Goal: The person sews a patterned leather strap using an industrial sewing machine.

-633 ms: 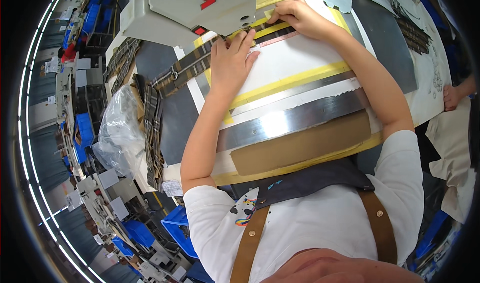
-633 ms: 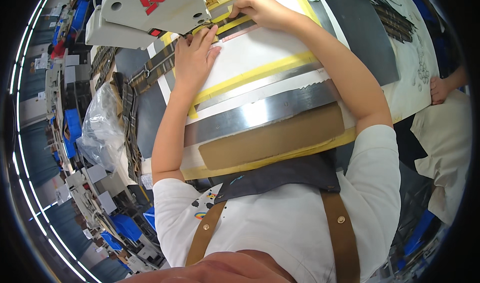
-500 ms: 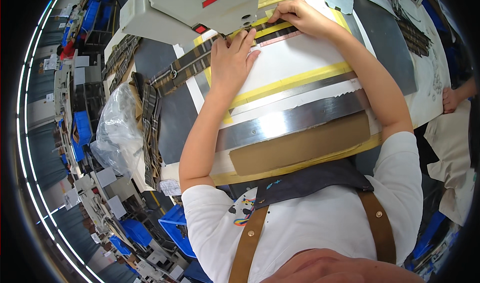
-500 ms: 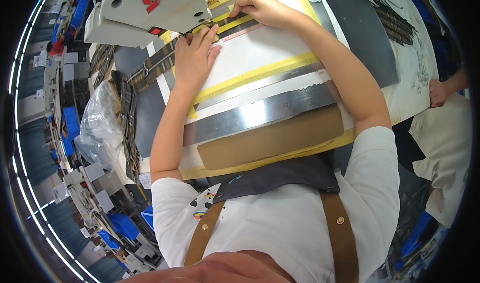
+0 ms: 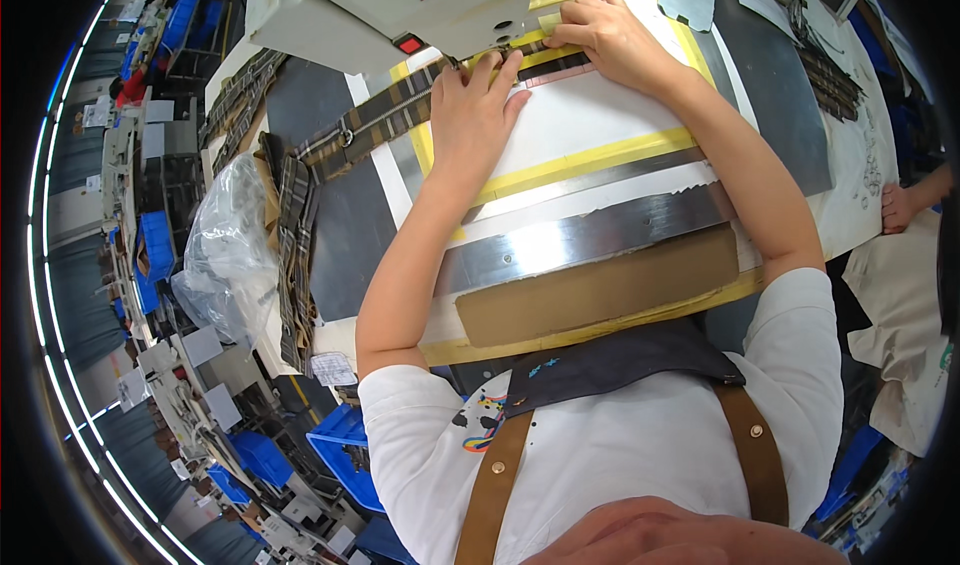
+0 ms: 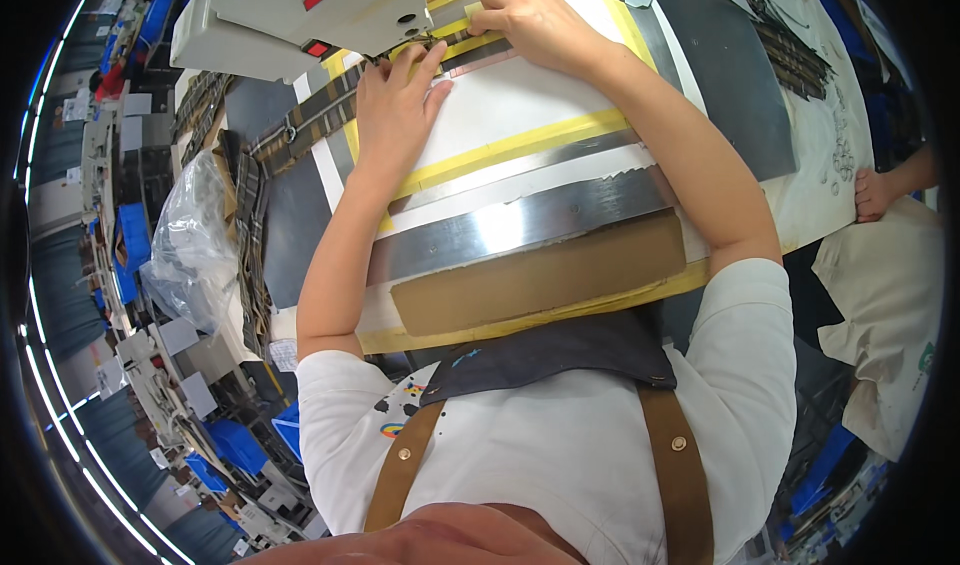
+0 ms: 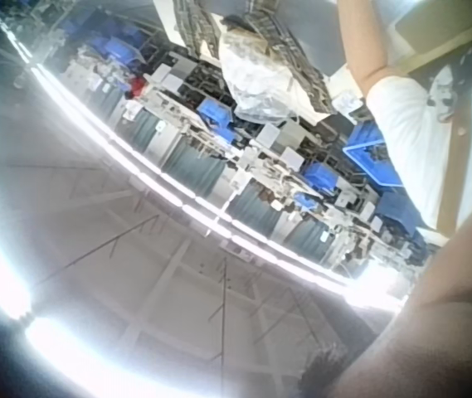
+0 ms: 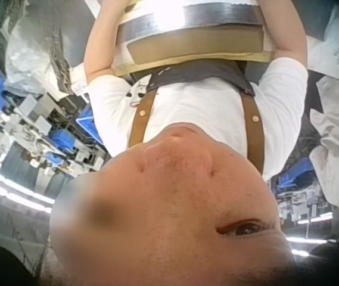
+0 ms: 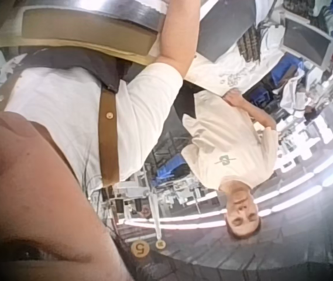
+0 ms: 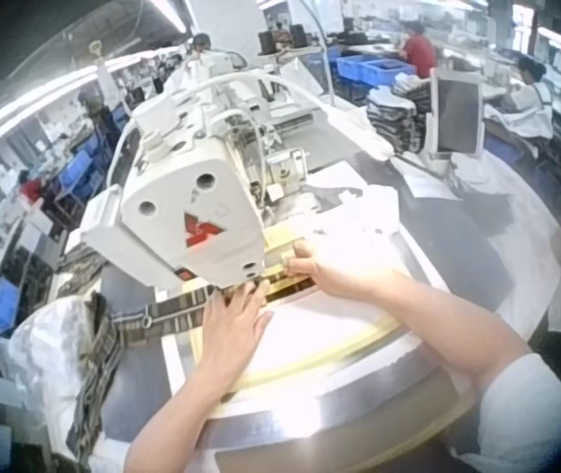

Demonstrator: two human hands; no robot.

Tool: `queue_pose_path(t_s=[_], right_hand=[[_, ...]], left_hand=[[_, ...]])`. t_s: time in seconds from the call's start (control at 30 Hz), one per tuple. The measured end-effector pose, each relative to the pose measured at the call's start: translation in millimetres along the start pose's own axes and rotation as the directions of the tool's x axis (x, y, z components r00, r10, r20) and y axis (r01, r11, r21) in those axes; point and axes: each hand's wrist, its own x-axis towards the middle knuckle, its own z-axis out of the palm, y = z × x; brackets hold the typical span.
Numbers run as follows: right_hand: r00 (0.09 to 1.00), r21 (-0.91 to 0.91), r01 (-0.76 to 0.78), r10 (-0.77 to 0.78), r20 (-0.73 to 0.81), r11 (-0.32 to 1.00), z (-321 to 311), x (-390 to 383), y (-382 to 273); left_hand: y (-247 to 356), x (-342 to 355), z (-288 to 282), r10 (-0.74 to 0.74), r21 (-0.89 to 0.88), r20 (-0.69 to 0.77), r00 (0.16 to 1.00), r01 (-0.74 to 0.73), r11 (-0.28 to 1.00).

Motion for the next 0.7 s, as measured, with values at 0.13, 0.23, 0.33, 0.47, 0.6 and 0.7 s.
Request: queue_pose_path(t_s=[0.13, 0.23, 0.33, 0.47, 0.6, 0.7], right_hand=[[0.998, 0.083, -0.067, 0.067, 0.005, 0.994, -2.3, -0.6, -0.7], [0.996, -0.015, -0.085, 0.086, 0.027, 0.996, -9.7, -1.1, -4.2], [0.994, -0.113, -0.027, 0.015, -0.107, 0.993, -19.2, -4.0, -13.0], [0.999, 0.081, 0.007, -0.010, 0.035, 0.997, -11.8, -13.9, -27.6], [0.999, 0.110, -0.025, 0.021, 0.040, 0.994, -6.6, -15.6, -35.1], [1.000, 0.027, 0.015, -0.015, -0.001, 1.000, -7.9, -17.2, -35.2]], left_hand=[[2.0, 0.6, 0.8, -0.014, -0.003, -0.003, 1.000, 0.014, 1.000], [1.5, 0.4, 1.7, -0.019, -0.003, -0.002, 1.000, 0.019, 1.000], [0.6, -0.7, 2.3, -0.019, -0.007, -0.010, 1.000, 0.019, 1.000], [0.3, -0.6, 3.8, 0.003, -0.010, -0.034, 0.999, -0.003, 1.000], [0.2, -1.1, 3.9, -0.010, -0.043, -0.038, 0.999, 0.008, 0.999], [2.2, -1.6, 2.2, -0.011, -0.022, -0.022, 1.000, 0.010, 1.000]])
